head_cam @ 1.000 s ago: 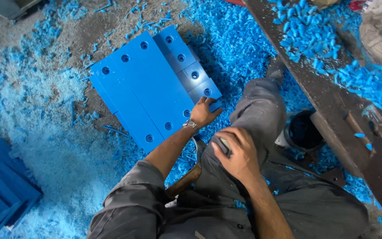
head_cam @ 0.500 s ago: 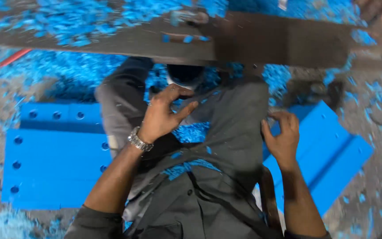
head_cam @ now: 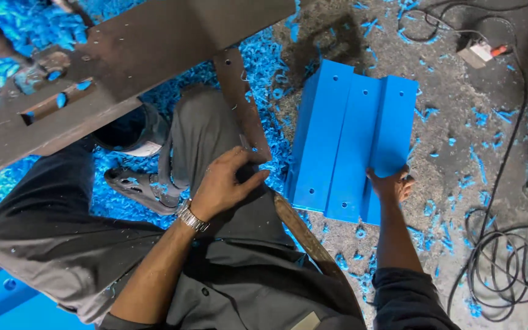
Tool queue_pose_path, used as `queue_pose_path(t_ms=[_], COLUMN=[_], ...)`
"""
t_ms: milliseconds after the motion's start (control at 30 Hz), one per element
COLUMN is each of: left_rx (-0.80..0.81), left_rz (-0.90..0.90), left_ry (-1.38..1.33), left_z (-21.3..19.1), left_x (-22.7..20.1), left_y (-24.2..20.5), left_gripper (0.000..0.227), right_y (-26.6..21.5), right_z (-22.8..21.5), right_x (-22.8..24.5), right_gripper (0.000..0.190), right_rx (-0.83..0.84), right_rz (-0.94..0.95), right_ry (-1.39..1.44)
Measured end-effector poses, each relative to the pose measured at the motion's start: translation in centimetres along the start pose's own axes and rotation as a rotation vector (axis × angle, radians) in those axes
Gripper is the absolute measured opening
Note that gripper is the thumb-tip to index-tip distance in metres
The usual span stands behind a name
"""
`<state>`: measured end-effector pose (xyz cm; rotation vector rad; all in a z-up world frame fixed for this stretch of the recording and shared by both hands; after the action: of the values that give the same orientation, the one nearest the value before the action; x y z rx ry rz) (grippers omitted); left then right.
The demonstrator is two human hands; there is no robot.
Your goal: Use a drill press to drill holes into blue plastic components and organize them.
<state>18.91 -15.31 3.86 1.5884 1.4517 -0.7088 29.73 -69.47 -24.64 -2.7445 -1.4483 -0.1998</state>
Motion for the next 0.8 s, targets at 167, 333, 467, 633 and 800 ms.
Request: queue_pose_path(t_ms=[167, 333, 467, 633, 800], left_rx=[0.010, -0.036, -0.065, -0.118, -0.236], left_rz=[-0.016, -0.054, -0.079, -0.064, 0.358], left_ry=[-0.062, -0.086, -0.042, 0.070, 0.187], left_z=[0.2, -1.8, -3.6, -5.3, -7.0], left_x=[0.5, 1.2, 1.4, 1.5, -3.9], left_y=[-0.9, -2.3, -3.3, -5.4, -6.3], left_gripper=[0.028, 0.024, 0.027, 0.031, 0.046], right_y=[-1.6, -1.5, -3.9, -9.6, -19.0], right_z=[-1.9, -3.5, -6.5, -13.8, -25.2], right_x=[0.7, 0.3, 0.6, 6.1, 17.8], right_gripper=[0.135, 0.127, 0.115, 0.109, 0.109], right_rx=[0.017, -0.139, -0.022, -0.135, -0.151], right_rz=[0.045, -0.023, -0.116, -0.599, -0.999], right_ry=[0.064, 0.110, 0.456, 0.528, 0.520])
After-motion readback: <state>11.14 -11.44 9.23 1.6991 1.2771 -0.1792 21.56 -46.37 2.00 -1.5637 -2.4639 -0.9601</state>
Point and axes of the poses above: each hand's wrist, its own y-axis towards the middle knuckle, its own z-axis out of the palm, x = y × z, the point moved 5 cm from there along y, towards the middle knuckle, and after that the axes turned 7 degrees about -x, right-handed, at the moved point
